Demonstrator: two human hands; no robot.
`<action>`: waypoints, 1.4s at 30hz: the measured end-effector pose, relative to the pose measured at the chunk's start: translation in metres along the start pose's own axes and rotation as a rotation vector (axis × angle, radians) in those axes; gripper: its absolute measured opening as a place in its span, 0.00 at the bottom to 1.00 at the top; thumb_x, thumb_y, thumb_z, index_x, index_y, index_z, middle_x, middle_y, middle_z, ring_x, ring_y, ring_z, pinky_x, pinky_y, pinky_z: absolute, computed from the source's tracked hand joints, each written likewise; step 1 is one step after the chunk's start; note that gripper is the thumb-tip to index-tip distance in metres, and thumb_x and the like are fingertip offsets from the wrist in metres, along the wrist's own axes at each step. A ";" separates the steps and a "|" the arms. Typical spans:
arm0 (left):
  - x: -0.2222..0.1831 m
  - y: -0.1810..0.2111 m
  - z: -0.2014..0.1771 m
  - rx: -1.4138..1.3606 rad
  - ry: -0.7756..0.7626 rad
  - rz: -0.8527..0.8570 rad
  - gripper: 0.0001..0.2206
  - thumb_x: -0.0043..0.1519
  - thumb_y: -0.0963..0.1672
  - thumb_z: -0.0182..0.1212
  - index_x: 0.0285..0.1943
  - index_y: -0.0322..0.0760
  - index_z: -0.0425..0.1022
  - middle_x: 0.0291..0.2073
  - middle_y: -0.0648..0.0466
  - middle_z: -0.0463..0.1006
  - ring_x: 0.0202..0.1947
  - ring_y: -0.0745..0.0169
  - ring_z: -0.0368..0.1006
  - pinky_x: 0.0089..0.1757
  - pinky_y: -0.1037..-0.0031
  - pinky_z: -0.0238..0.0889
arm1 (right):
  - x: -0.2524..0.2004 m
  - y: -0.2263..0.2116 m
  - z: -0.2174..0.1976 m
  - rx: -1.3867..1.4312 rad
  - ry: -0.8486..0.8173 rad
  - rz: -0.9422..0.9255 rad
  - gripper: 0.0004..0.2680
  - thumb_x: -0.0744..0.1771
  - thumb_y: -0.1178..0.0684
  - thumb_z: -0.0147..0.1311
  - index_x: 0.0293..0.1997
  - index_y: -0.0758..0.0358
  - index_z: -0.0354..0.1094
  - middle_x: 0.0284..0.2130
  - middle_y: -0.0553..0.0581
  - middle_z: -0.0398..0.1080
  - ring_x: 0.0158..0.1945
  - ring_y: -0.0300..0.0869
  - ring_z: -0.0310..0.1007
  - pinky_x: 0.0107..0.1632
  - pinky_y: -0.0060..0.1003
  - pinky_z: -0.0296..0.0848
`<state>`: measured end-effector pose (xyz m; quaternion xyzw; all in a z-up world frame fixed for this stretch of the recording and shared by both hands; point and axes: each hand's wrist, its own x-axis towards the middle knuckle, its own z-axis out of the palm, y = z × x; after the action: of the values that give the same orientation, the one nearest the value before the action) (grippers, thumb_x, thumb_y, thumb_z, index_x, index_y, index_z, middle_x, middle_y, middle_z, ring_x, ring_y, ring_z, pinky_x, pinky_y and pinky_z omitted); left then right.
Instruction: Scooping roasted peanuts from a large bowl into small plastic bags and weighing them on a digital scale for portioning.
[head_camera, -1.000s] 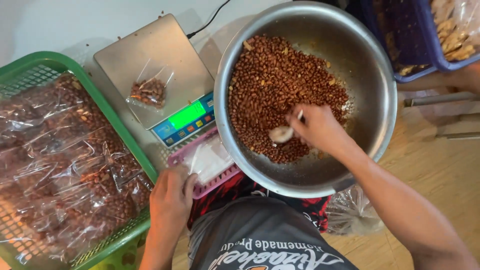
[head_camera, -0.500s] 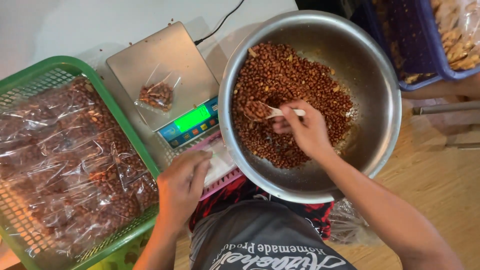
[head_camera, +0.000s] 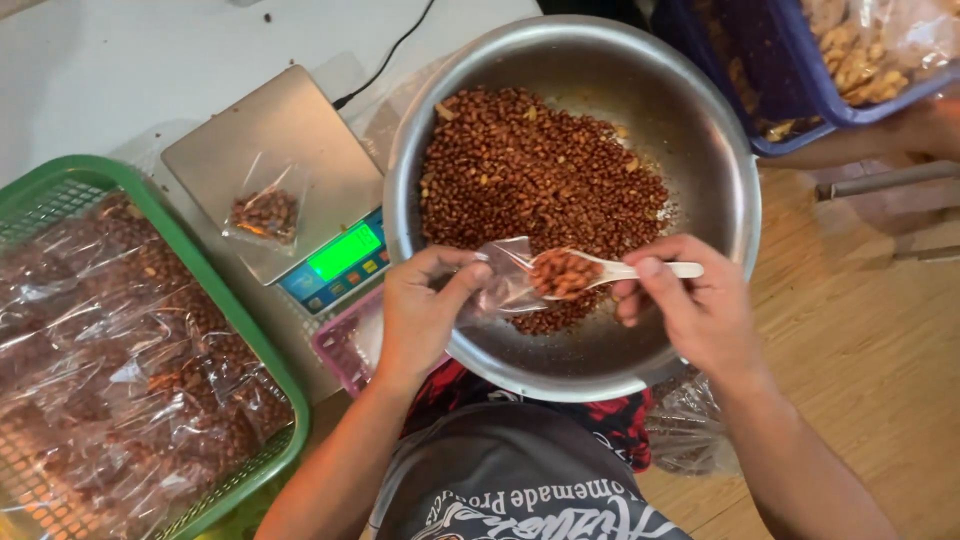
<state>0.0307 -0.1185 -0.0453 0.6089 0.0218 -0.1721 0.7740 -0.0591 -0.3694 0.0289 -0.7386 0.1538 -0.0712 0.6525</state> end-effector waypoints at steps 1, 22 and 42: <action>-0.001 0.003 0.007 0.062 -0.064 0.012 0.07 0.58 0.40 0.71 0.43 0.30 0.83 0.29 0.44 0.85 0.25 0.65 0.79 0.26 0.72 0.76 | 0.000 -0.006 0.006 -0.036 -0.025 -0.017 0.08 0.71 0.58 0.51 0.44 0.76 0.70 0.26 0.70 0.76 0.24 0.47 0.80 0.26 0.41 0.85; 0.023 0.038 -0.084 0.494 -0.029 0.359 0.11 0.64 0.44 0.53 0.51 0.41 0.78 0.52 0.50 0.81 0.53 0.57 0.76 0.55 0.67 0.65 | -0.025 0.017 0.001 -0.507 0.084 -0.524 0.06 0.77 0.62 0.49 0.54 0.80 0.66 0.37 0.74 0.72 0.41 0.56 0.78 0.53 0.44 0.76; -0.062 0.156 -0.274 1.207 0.517 0.504 0.08 0.62 0.27 0.53 0.31 0.18 0.70 0.47 0.42 0.69 0.47 0.49 0.69 0.42 0.71 0.78 | -0.033 0.055 0.005 -0.488 -0.027 -0.184 0.07 0.82 0.60 0.47 0.62 0.80 0.63 0.44 0.71 0.73 0.44 0.49 0.76 0.51 0.32 0.71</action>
<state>0.0659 0.1875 0.0449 0.9399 -0.0359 0.1808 0.2873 -0.0961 -0.3596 -0.0230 -0.8860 0.0900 -0.0814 0.4476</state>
